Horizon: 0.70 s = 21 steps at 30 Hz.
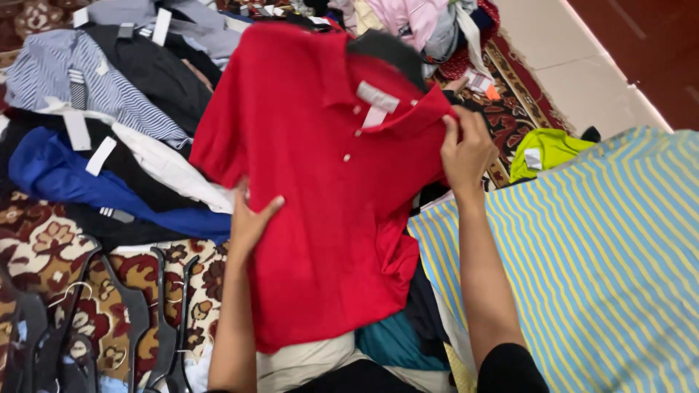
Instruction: Placing shirts on hangers and buttoning the collars to prepare them for display
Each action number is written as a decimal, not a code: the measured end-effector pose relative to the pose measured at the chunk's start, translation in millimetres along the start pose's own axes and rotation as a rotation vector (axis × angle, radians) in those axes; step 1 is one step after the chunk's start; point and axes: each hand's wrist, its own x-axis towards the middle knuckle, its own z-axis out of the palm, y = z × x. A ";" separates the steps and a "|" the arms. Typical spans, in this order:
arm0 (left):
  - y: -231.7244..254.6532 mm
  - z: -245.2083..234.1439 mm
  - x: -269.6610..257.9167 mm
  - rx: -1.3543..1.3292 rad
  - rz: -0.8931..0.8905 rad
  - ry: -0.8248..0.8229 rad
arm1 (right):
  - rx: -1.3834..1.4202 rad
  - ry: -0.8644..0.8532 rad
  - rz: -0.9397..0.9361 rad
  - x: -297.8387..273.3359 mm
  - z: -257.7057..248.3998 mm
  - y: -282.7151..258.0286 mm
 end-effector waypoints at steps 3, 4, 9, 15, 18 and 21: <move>-13.8 10.9 -29.4 -0.026 -0.149 -0.320 | -0.059 0.070 0.063 4.3 -3.4 22.3; -8.3 9.5 -34.6 -0.022 -0.146 -0.334 | -0.071 0.073 0.071 2.7 -6.0 28.6; -14.6 17.0 -47.1 -0.257 -0.215 -0.445 | -0.121 0.080 0.310 -1.4 -22.2 55.5; -36.1 27.1 -20.9 -0.657 -0.250 -0.173 | -0.173 0.112 0.499 -14.4 -46.8 92.6; 24.8 6.5 -40.6 -0.432 -0.269 -0.362 | -0.195 0.111 0.551 -19.5 -69.5 106.4; 93.1 -3.0 -62.8 -0.086 -0.278 -0.613 | -0.236 0.108 0.542 -24.0 -94.9 122.8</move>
